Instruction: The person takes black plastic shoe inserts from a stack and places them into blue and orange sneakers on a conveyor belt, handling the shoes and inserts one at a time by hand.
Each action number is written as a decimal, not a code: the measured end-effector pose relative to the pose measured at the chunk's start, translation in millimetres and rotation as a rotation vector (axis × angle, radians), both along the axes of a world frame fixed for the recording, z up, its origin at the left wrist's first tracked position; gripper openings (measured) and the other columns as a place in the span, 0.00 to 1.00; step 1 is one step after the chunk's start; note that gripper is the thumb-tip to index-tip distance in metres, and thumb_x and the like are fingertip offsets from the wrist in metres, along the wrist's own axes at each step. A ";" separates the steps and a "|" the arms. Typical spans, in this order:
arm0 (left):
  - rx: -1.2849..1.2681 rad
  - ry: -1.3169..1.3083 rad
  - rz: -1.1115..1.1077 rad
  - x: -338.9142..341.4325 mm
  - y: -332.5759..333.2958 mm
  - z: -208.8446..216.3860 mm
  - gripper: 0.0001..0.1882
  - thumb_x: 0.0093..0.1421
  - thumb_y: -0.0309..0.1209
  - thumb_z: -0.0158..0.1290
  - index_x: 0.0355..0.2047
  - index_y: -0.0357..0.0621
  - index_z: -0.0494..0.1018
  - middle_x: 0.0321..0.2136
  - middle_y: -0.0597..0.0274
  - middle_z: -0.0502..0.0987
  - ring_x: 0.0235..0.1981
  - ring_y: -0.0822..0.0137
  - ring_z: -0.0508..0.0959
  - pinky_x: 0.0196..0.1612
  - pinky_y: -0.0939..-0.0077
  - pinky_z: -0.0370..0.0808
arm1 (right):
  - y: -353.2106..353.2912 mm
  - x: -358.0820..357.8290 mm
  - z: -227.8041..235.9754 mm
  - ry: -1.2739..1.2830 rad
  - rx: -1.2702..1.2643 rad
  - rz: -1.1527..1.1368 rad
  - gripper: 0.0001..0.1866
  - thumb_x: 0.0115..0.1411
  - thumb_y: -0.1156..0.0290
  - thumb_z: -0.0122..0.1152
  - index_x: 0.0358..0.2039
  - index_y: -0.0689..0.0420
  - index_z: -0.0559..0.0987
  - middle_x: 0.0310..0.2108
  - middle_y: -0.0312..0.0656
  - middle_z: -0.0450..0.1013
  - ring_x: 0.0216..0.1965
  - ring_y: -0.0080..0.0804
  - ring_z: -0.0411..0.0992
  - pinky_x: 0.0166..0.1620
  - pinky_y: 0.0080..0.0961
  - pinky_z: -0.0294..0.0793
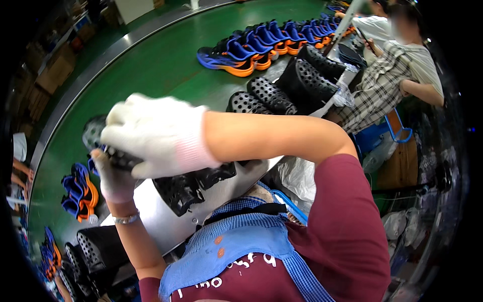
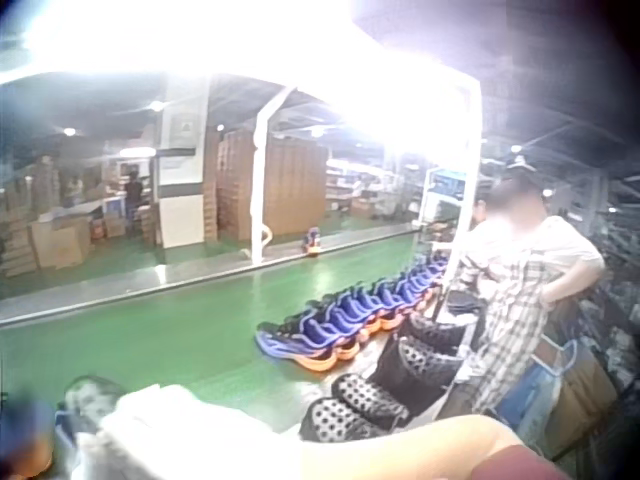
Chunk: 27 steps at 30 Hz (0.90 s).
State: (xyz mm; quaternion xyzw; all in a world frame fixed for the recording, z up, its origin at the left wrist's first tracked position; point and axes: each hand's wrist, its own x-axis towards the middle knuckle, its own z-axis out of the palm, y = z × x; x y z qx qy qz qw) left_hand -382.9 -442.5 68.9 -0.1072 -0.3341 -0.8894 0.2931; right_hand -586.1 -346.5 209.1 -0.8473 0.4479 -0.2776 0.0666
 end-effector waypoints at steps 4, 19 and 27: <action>-0.132 -0.318 0.444 13.7 16.2 21.6 0.33 0.69 0.51 0.44 0.65 0.42 0.58 0.62 0.57 0.65 0.61 0.58 0.68 0.64 0.59 0.64 | -25.2 8.0 -6.3 0.088 0.130 -0.014 0.25 0.52 0.58 0.64 0.45 0.61 0.75 0.44 0.53 0.73 0.46 0.49 0.73 0.44 0.39 0.78; 0.068 -0.403 0.599 60.8 -32.6 -39.6 0.27 0.67 0.43 0.53 0.59 0.38 0.65 0.52 0.58 0.73 0.53 0.61 0.75 0.54 0.63 0.74 | -102.4 65.6 -25.4 0.462 0.297 -0.051 0.23 0.55 0.48 0.60 0.27 0.60 0.80 0.21 0.51 0.75 0.27 0.51 0.76 0.33 0.40 0.77; -1.106 -1.349 1.439 98.4 -81.1 -70.2 0.30 0.54 0.30 0.61 0.59 0.45 0.70 0.55 0.49 0.69 0.53 0.55 0.73 0.53 0.68 0.73 | -151.6 57.8 -53.7 0.677 0.424 -0.058 0.25 0.56 0.48 0.55 0.22 0.61 0.80 0.20 0.54 0.75 0.25 0.52 0.76 0.34 0.42 0.76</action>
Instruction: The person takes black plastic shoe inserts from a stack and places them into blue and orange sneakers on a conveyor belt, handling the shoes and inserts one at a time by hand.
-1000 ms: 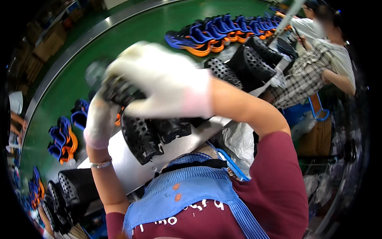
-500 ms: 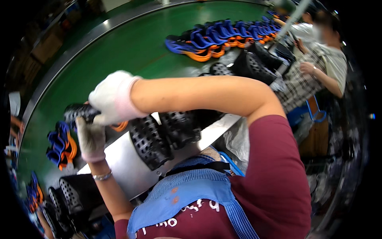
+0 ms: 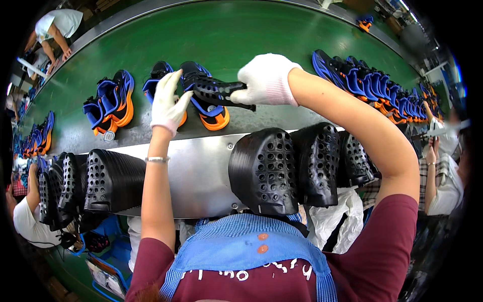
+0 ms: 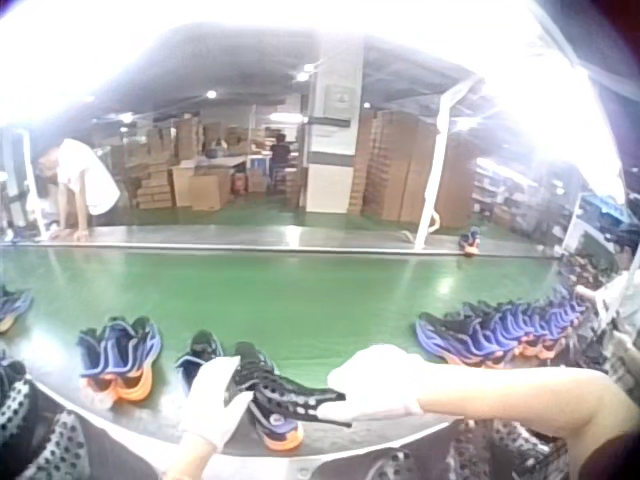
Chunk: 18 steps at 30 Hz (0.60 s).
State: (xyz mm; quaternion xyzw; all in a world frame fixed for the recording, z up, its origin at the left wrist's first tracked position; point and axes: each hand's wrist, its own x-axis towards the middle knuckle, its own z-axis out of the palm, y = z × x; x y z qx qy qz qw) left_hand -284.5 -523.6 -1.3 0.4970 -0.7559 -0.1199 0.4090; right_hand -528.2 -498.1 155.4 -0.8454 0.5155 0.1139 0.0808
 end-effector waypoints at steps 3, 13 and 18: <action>0.042 -0.094 -0.097 -7.6 -22.4 -14.0 0.27 0.54 0.31 0.58 0.56 0.48 0.71 0.54 0.50 0.72 0.54 0.47 0.70 0.59 0.59 0.67 | -8.9 -4.2 -4.7 -0.070 0.032 0.036 0.25 0.55 0.50 0.57 0.20 0.64 0.78 0.17 0.55 0.72 0.22 0.53 0.72 0.31 0.42 0.74; 0.368 -0.060 -0.061 -49.0 -42.9 5.7 0.20 0.61 0.41 0.52 0.48 0.43 0.77 0.45 0.48 0.79 0.47 0.49 0.78 0.51 0.63 0.73 | -18.7 -13.6 23.8 -0.040 0.262 -0.038 0.25 0.52 0.51 0.60 0.18 0.65 0.77 0.13 0.50 0.68 0.16 0.40 0.67 0.25 0.34 0.70; 0.397 -0.173 -0.158 -85.8 -40.9 17.7 0.21 0.61 0.42 0.51 0.49 0.43 0.76 0.45 0.48 0.78 0.47 0.48 0.77 0.51 0.61 0.73 | -47.8 -6.4 -3.0 0.250 0.356 -0.062 0.26 0.50 0.48 0.56 0.24 0.64 0.81 0.21 0.55 0.75 0.26 0.52 0.75 0.35 0.40 0.76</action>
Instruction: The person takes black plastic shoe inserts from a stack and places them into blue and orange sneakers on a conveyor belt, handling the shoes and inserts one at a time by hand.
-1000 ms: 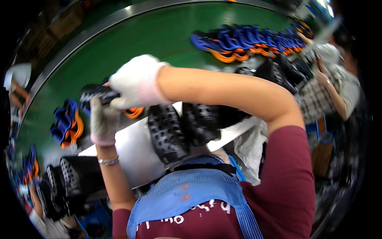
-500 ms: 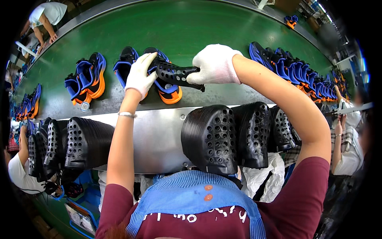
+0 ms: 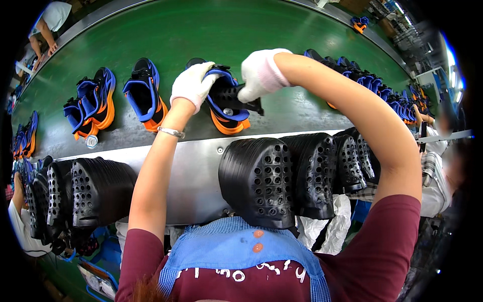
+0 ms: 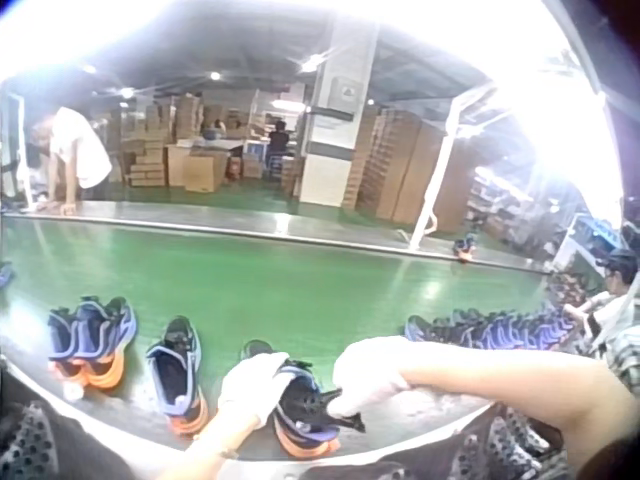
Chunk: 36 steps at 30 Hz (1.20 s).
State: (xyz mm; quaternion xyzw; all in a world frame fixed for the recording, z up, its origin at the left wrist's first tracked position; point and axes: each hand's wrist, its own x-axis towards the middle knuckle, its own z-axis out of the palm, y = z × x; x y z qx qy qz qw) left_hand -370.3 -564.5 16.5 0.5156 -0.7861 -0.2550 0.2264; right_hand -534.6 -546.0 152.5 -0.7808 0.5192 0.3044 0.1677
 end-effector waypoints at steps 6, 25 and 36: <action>-0.103 0.116 0.047 3.4 7.5 -16.7 0.20 0.62 0.40 0.51 0.50 0.42 0.74 0.45 0.47 0.77 0.47 0.47 0.76 0.51 0.61 0.72 | -2.6 40.6 -51.1 0.093 -0.115 0.000 0.18 0.55 0.59 0.53 0.36 0.57 0.84 0.37 0.50 0.80 0.40 0.47 0.79 0.44 0.38 0.78; 0.612 -0.251 -0.340 -32.4 46.5 -9.5 0.18 0.57 0.42 0.55 0.37 0.39 0.80 0.39 0.45 0.81 0.42 0.50 0.80 0.48 0.61 0.75 | -29.4 35.0 -141.4 -0.372 -0.096 -0.340 0.15 0.57 0.67 0.60 0.42 0.61 0.81 0.40 0.55 0.78 0.43 0.50 0.77 0.46 0.38 0.77; 0.529 -0.463 -0.364 -48.5 46.1 -21.1 0.17 0.56 0.35 0.51 0.41 0.40 0.80 0.45 0.47 0.79 0.47 0.50 0.80 0.50 0.61 0.77 | -31.4 30.8 -144.1 -0.464 -0.110 -0.227 0.17 0.57 0.60 0.59 0.43 0.54 0.81 0.40 0.53 0.78 0.42 0.52 0.76 0.46 0.38 0.77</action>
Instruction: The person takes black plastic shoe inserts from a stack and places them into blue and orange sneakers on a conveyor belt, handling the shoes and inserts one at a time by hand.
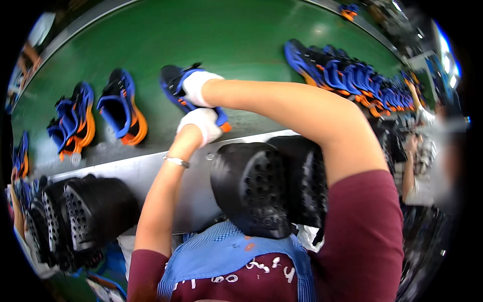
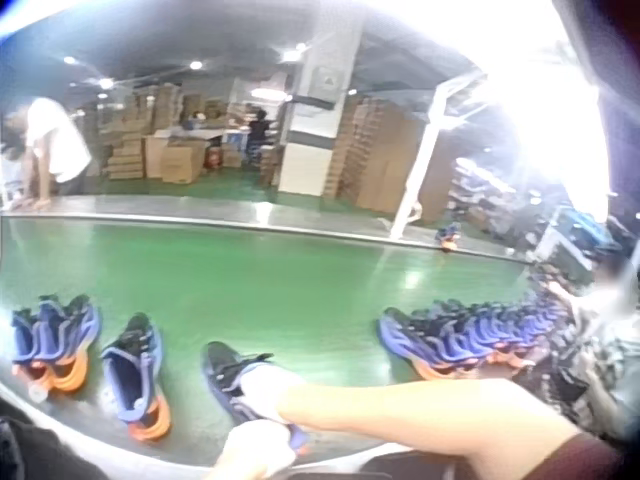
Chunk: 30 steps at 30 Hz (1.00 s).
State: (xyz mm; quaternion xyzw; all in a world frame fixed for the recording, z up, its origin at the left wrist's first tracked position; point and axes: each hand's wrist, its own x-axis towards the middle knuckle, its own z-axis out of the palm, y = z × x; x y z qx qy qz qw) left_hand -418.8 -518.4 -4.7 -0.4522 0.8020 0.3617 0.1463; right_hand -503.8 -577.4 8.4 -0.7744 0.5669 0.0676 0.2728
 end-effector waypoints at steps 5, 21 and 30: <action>-0.102 0.016 0.064 0.8 6.8 2.6 0.21 0.57 0.42 0.48 0.41 0.37 0.77 0.40 0.41 0.79 0.44 0.49 0.80 0.49 0.61 0.75 | 19.8 5.7 55.5 0.245 0.069 0.115 0.18 0.56 0.59 0.57 0.41 0.57 0.82 0.41 0.53 0.78 0.42 0.51 0.77 0.45 0.39 0.77; -0.472 0.433 0.315 114.6 191.9 81.1 0.17 0.54 0.29 0.61 0.44 0.42 0.77 0.36 0.53 0.76 0.34 0.58 0.78 0.37 0.67 0.77 | 425.1 -156.7 145.0 -0.277 0.363 -0.208 0.10 0.62 0.66 0.57 0.36 0.57 0.81 0.30 0.45 0.78 0.33 0.42 0.78 0.39 0.32 0.77; 0.493 0.386 0.680 193.1 357.6 -31.0 0.15 0.61 0.29 0.53 0.45 0.32 0.73 0.39 0.56 0.79 0.44 0.69 0.78 0.49 0.74 0.74 | 639.9 -222.3 -69.7 0.114 0.623 -0.882 0.10 0.59 0.67 0.56 0.36 0.59 0.79 0.31 0.47 0.77 0.33 0.42 0.75 0.39 0.33 0.74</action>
